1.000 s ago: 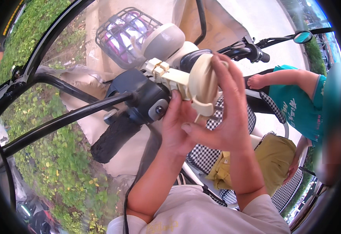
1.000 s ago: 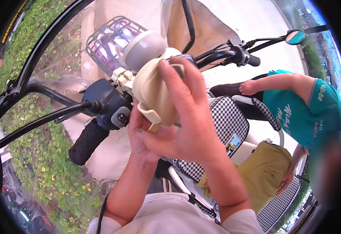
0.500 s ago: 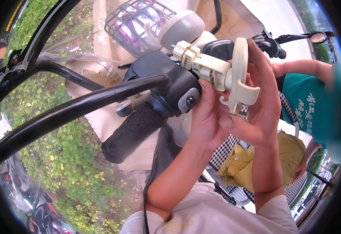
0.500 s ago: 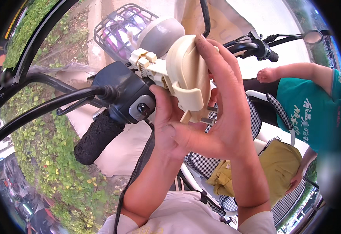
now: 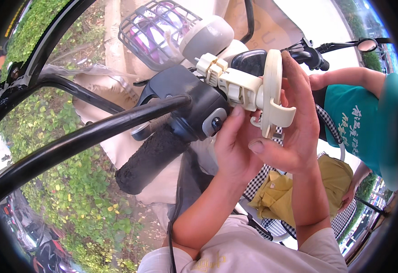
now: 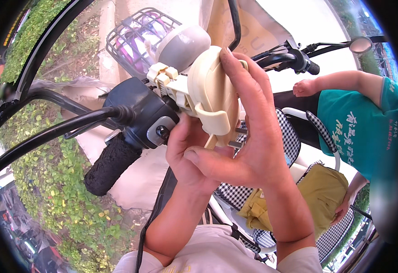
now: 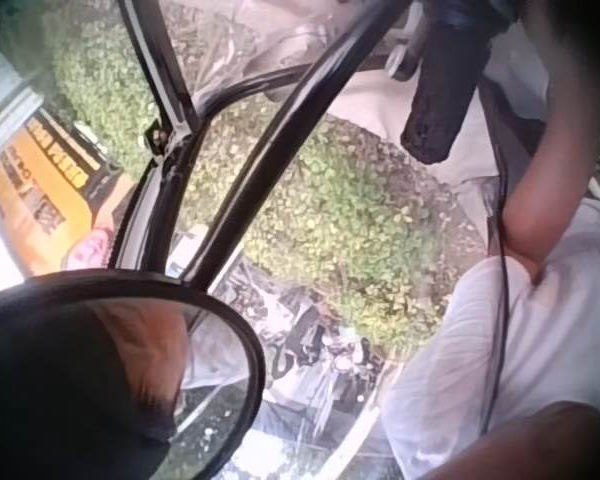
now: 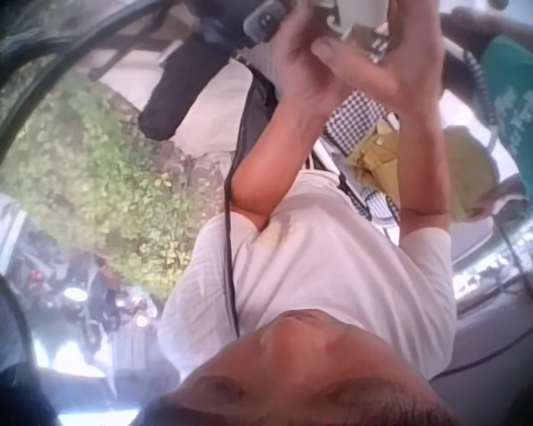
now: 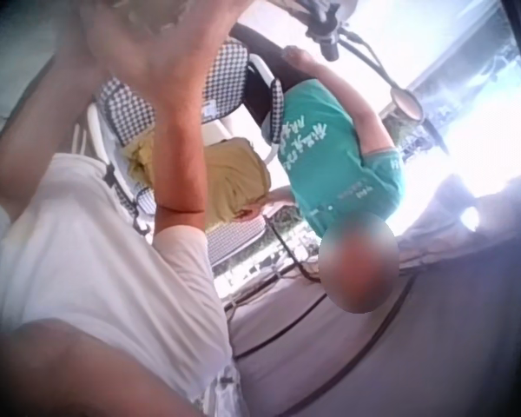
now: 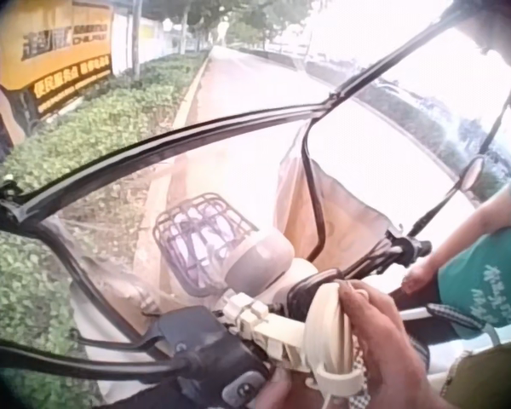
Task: The person manipulates a white plastic handlebar component on a scooter, repeatedly detaching and reattaching it while adjusting the position of the handlebar and mirror. The person also wipes the component with a cloth during the process.
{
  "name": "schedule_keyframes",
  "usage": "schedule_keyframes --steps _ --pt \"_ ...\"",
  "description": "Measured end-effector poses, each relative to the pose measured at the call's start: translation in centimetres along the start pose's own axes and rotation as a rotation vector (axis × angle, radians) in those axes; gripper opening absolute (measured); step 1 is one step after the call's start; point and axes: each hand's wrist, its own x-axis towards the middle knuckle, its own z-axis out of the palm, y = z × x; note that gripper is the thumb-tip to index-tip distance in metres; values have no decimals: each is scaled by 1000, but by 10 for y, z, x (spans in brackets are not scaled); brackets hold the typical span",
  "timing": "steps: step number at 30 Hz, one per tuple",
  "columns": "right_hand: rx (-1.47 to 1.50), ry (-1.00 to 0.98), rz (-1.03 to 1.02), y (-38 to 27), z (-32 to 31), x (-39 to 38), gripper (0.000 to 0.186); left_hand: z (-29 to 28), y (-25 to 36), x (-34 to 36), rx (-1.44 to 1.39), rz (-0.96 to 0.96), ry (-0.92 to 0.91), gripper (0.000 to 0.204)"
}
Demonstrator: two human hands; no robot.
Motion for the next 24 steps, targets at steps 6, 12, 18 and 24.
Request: schedule_keyframes --steps 6,12,18,24 --pt "83 28 -8 -1 6 2 107 -2 -9 12 -232 -2 -129 59" --pt "-32 8 -89 2 4 3 107 -3 -5 5 -109 -7 -33 60" --pt "12 2 -56 2 3 1 108 5 -3 -5 -26 120 -53 53" --pt "7 3 -54 1 4 2 108 9 -1 -2 207 17 221 61"
